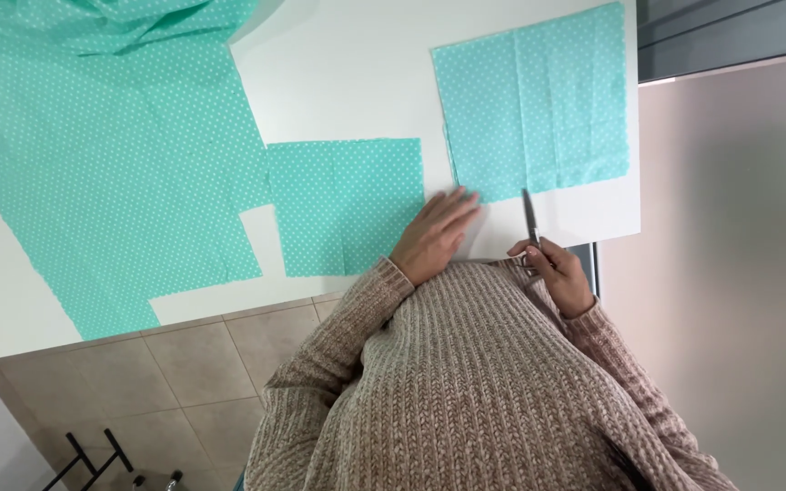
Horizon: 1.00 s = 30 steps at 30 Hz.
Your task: Cutting and organizing pieces of teal polka-dot fabric on a white table.
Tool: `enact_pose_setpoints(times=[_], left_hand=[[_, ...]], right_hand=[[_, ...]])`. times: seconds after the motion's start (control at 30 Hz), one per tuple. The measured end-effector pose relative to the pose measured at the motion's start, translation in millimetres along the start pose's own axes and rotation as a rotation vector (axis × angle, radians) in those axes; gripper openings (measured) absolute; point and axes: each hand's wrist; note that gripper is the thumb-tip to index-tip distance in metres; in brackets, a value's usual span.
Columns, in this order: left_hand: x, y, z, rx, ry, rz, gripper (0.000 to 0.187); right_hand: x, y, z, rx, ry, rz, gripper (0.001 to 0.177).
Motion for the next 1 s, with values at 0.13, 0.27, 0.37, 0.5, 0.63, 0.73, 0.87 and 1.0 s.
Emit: enact_pose_setpoints(times=[0.13,0.27,0.37,0.5,0.63,0.73,0.87,1.0], left_hand=[[-17,-15,6,-0.484,-0.414,-0.579,0.063],[-2,-18,7,-0.713,-0.491,-1.124,0.065],[19,-10,1,-0.792,-0.479,-1.241,0.061],[5,-13,-8,-0.866,-0.490,-1.184,0.057],[-11,-23,-12,-0.900,-0.501,-1.175,0.056],[-4,-21,-17,-0.883,-0.475,-1.197,0.055],[18,-3,-23,-0.820,-0.393,-1.161,0.053],[35,12,-22,-0.812,-0.386,-1.204,0.039]], right_hand=[[3,-4,1,0.016,-0.019,0.209,0.025],[13,-18,-3,0.178,0.092,0.449,0.036],[9,-42,-6,0.254,0.224,0.591,0.045],[-1,-37,-15,0.188,0.387,0.571,0.063],[10,-79,-22,0.283,0.170,0.405,0.058],[31,-75,-17,0.289,0.126,0.363,0.046],[57,-45,-2,0.260,0.161,0.288,0.037],[65,-35,1,0.266,0.160,0.261,0.035]])
Point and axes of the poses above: each hand's wrist, its own z-axis towards the middle knuckle, its own x-axis out of the palm, y = z × x, and after that the axes turned 12 degrees about -y, right-handed
